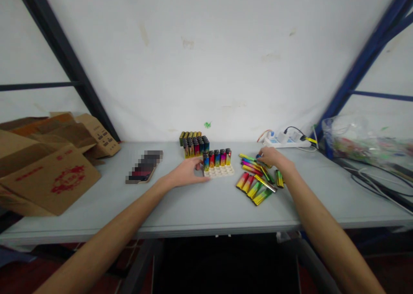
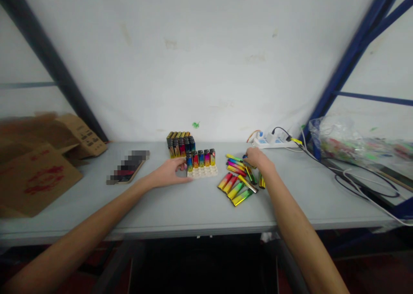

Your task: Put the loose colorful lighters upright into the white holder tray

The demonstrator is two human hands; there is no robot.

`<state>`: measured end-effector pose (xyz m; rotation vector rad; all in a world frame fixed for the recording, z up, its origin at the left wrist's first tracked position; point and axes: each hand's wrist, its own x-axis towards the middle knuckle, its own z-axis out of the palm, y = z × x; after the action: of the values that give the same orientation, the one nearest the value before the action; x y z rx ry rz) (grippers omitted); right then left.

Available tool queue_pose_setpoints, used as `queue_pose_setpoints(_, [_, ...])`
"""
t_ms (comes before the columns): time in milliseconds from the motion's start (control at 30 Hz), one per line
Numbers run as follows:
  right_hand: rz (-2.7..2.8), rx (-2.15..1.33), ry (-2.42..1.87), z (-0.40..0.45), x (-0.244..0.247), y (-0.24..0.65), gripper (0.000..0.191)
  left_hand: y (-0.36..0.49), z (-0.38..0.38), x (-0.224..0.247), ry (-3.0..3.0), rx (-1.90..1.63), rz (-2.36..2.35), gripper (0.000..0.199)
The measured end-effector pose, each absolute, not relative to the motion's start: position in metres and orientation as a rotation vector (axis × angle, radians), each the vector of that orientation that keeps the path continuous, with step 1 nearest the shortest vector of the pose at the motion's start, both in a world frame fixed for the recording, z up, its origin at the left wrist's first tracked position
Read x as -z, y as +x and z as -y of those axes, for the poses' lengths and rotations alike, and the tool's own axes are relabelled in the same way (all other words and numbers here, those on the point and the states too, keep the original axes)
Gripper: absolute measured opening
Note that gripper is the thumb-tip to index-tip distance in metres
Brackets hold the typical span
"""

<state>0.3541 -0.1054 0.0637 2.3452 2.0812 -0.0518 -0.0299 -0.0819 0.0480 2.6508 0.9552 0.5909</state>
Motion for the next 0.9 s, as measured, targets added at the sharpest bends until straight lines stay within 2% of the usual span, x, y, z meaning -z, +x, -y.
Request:
queue_pose_setpoints(100, [-2.149, -0.010, 2.352, 0.104, -0.071, 0.347, 0.027, -0.030, 0.083, -0.049, 2.640, -0.582, -0.968, 0.052])
queue_pose_setpoints(200, [-2.514, 0.056, 2.390, 0.106, -0.077, 0.334, 0.028, -0.030, 0.083, -0.048, 2.632, -0.587, -0.957, 0.053])
queue_pose_setpoints(267, [-2.859, 0.410, 2.397, 0.110, -0.078, 0.321, 0.027, -0.030, 0.082, -0.047, 2.632, -0.590, -0.950, 0.053])
queue_pose_setpoints(367, [-3.165, 1.150, 2.242, 0.117, -0.077, 0.295, 0.035, -0.030, 0.082, -0.047, 2.634, -0.589, -0.955, 0.052])
queue_pose_setpoints(467, [-3.296, 1.521, 2.075, 0.125, -0.076, 0.268, 0.039, -0.030, 0.083, -0.048, 2.636, -0.589, -0.953, 0.052])
queue_pose_setpoints(567, [-3.257, 1.939, 2.001, 0.131, -0.078, 0.243, 0.041, -0.030, 0.084, -0.048, 2.625, -0.597, -0.934, 0.051])
queue_pose_setpoints(700, [-2.858, 2.521, 1.827, 0.139, -0.079, 0.219, 0.054, -0.030, 0.085, -0.048, 2.616, -0.600, -0.939, 0.051])
queue_pose_setpoints(800, [-2.567, 2.670, 1.829, 0.144, -0.076, 0.207, 0.054, -0.030, 0.085, -0.049, 2.618, -0.593, -0.936, 0.049])
queue_pose_setpoints(900, [-2.444, 2.603, 2.082, 0.148, -0.069, 0.200, 0.043, -0.030, 0.085, -0.049, 2.617, -0.585, -0.931, 0.049])
